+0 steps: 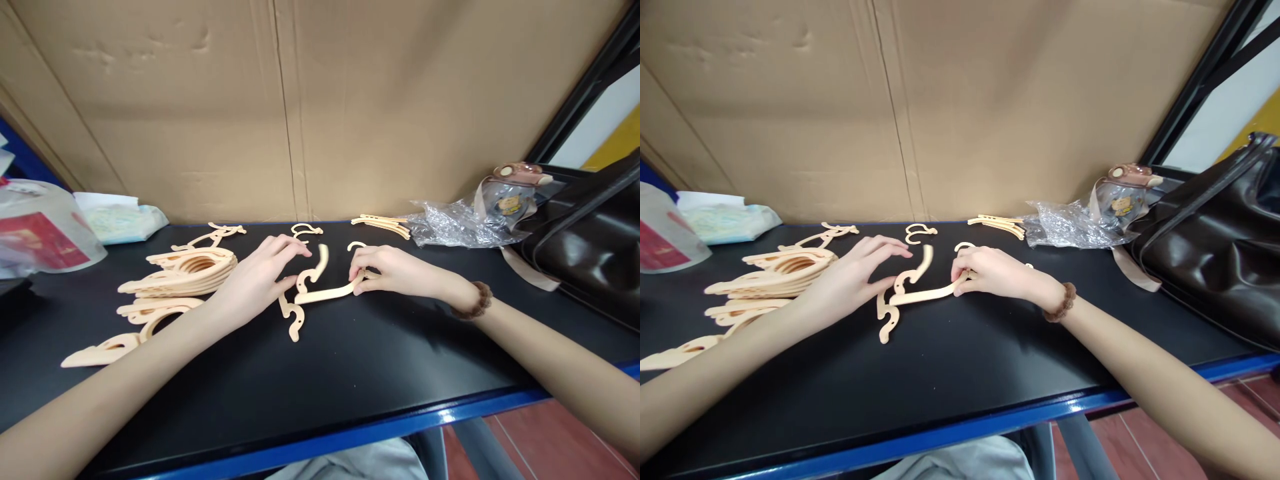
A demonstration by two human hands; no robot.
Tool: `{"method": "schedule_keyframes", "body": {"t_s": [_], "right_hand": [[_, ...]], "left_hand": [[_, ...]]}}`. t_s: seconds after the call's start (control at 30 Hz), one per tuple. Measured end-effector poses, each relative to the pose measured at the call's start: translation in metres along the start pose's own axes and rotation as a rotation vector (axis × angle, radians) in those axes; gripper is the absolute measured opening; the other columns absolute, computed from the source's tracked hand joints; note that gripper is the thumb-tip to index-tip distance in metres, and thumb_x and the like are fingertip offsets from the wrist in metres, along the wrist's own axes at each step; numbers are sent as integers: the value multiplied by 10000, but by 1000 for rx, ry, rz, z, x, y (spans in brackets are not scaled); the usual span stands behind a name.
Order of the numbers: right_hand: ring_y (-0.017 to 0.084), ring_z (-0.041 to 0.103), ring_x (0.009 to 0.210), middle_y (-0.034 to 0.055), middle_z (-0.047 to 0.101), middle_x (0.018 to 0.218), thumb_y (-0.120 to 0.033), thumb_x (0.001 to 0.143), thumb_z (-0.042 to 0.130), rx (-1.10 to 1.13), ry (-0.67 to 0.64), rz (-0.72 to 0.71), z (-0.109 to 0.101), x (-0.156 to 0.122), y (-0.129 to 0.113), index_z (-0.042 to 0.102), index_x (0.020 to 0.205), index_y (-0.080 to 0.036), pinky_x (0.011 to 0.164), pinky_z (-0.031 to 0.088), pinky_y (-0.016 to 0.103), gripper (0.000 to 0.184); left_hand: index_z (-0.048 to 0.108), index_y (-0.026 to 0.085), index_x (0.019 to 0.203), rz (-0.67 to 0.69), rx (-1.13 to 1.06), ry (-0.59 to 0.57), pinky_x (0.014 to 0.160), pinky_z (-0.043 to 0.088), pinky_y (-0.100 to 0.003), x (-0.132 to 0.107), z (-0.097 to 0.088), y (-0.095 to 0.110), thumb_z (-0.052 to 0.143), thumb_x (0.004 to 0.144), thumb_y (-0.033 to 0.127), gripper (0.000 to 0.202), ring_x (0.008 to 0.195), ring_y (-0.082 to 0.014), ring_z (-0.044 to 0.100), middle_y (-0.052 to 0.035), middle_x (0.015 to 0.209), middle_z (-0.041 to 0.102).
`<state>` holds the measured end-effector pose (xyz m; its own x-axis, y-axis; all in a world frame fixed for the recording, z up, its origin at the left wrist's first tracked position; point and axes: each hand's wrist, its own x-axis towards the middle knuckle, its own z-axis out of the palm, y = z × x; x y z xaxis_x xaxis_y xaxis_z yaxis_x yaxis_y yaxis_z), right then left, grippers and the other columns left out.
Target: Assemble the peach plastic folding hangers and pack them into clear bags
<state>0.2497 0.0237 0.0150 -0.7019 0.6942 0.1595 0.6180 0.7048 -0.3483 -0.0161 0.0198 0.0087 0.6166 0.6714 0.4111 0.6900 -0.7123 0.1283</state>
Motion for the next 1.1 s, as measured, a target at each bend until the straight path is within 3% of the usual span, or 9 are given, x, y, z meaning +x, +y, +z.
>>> {"method": "schedule_keyframes", "body": {"t_s": [0.13, 0.27, 0.37, 0.53, 0.63, 0.77, 0.87, 1.0, 1.1], "right_hand": [[138, 570, 732, 7, 611, 858, -340, 798, 677, 84, 47, 68, 3, 0, 1, 606, 851, -187, 644, 409, 253, 176], [161, 596, 785, 11, 598, 892, -368, 736, 728, 120, 112, 100, 6, 0, 4, 540, 890, -190, 677, 439, 273, 301], [157, 602, 816, 27, 568, 977, -393, 755, 706, 129, 110, 84, 6, 0, 4, 565, 951, -189, 700, 449, 277, 317], [137, 555, 754, 19, 557, 930, -417, 837, 620, 69, 53, 33, 6, -1, 4, 613, 782, -189, 688, 429, 271, 235], [132, 543, 736, 17, 557, 922, -423, 841, 615, 64, 54, 27, 7, -1, 5, 618, 787, -191, 667, 419, 265, 239], [134, 547, 738, 14, 564, 937, -424, 839, 618, 24, 60, 33, 9, 0, 6, 621, 796, -200, 664, 422, 266, 228], [171, 566, 866, 34, 563, 1027, -434, 831, 627, -58, 114, 23, 9, -1, 7, 615, 923, -216, 739, 448, 293, 238], [261, 526, 1080, 100, 527, 1213, -554, 790, 619, -157, 179, 100, 10, -2, 10, 525, 1207, -216, 864, 453, 396, 545], [313, 502, 1140, 139, 532, 1244, -641, 789, 554, -167, 123, 187, 10, -4, 13, 490, 1286, -192, 926, 418, 464, 673]], "left_hand": [[511, 236, 1177, 16, -8, -91, 902, 453, -355, -1, 4, 1, 549, 878, 216, 302, 1126, -206, 473, -28, 1206, 538], [583, 220, 1082, 60, 1, -149, 874, 457, -337, -2, 5, 0, 477, 914, 221, 198, 1072, -200, 491, -19, 1130, 591], [618, 202, 1011, 84, -5, -149, 884, 450, -323, -1, 4, 1, 381, 924, 162, 256, 1061, -189, 494, -22, 1088, 611], [622, 176, 993, 58, -23, -171, 897, 444, -319, 1, -1, 9, 302, 855, 68, 365, 1078, -185, 493, -33, 1093, 615], [619, 173, 993, 37, -23, -177, 890, 449, -334, 1, -4, 15, 365, 890, 184, 274, 1059, -199, 502, -37, 1085, 619], [605, 175, 995, 50, -2, -182, 874, 452, -335, 1, -3, 16, 559, 831, 296, 208, 1039, -213, 508, -37, 1085, 616], [593, 186, 1006, 51, -6, -168, 846, 458, -325, 1, -1, 12, 558, 858, 330, 209, 1032, -209, 514, -32, 1083, 618], [585, 216, 1065, 27, -26, -152, 873, 455, -340, 1, 0, 7, 482, 915, 357, 231, 1056, -207, 512, -23, 1103, 614], [565, 212, 1108, 17, -30, -150, 896, 451, -343, 0, 2, 4, 410, 951, 326, 249, 1070, -200, 506, -37, 1142, 590]]}}
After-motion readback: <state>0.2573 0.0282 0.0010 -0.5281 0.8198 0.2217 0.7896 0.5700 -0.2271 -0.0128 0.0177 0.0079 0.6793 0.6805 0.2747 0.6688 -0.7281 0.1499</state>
